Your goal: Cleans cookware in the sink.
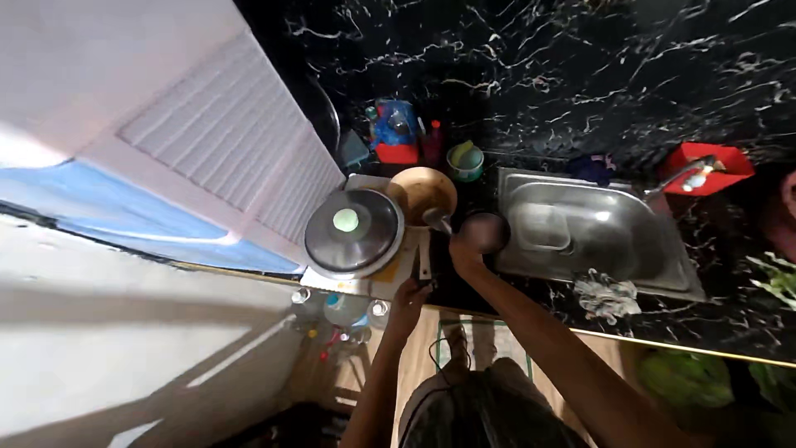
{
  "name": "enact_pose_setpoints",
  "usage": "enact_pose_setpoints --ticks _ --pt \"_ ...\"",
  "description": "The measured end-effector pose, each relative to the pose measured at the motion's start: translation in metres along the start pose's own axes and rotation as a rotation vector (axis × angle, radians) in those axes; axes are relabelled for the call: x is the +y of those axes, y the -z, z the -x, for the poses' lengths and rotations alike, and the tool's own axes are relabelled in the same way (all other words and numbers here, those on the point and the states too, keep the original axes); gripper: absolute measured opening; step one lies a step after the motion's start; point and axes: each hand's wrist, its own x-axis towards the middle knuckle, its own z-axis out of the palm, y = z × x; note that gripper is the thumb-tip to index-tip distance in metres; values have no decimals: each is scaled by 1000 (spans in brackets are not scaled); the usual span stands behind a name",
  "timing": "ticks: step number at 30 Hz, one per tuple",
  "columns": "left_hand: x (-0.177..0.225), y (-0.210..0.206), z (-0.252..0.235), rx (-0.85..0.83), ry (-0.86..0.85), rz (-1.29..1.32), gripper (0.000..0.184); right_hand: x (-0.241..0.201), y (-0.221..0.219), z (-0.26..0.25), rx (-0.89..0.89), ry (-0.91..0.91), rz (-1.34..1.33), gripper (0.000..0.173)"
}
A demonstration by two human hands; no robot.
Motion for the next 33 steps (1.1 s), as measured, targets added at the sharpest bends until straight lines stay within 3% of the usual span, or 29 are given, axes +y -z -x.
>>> enact_pose_setpoints --ticks 8,13,23,30,33 --pt "10 -6 -47 -25 134 69 51 3 -7 -31 75 64 -3 40" --pt "12 -7 -59 -6 148 74 49 -3 2 -36 18 38 -47 38" --pt "22 -15 -78 -13 206 18 50 12 31 -16 40 41 -265 38" --pt "36 -27 -90 -13 329 218 42 96 58 24 195 -25 -923 37" --pt "39 -30 -96 -3 320 185 38 149 54 31 342 -173 -940 32"
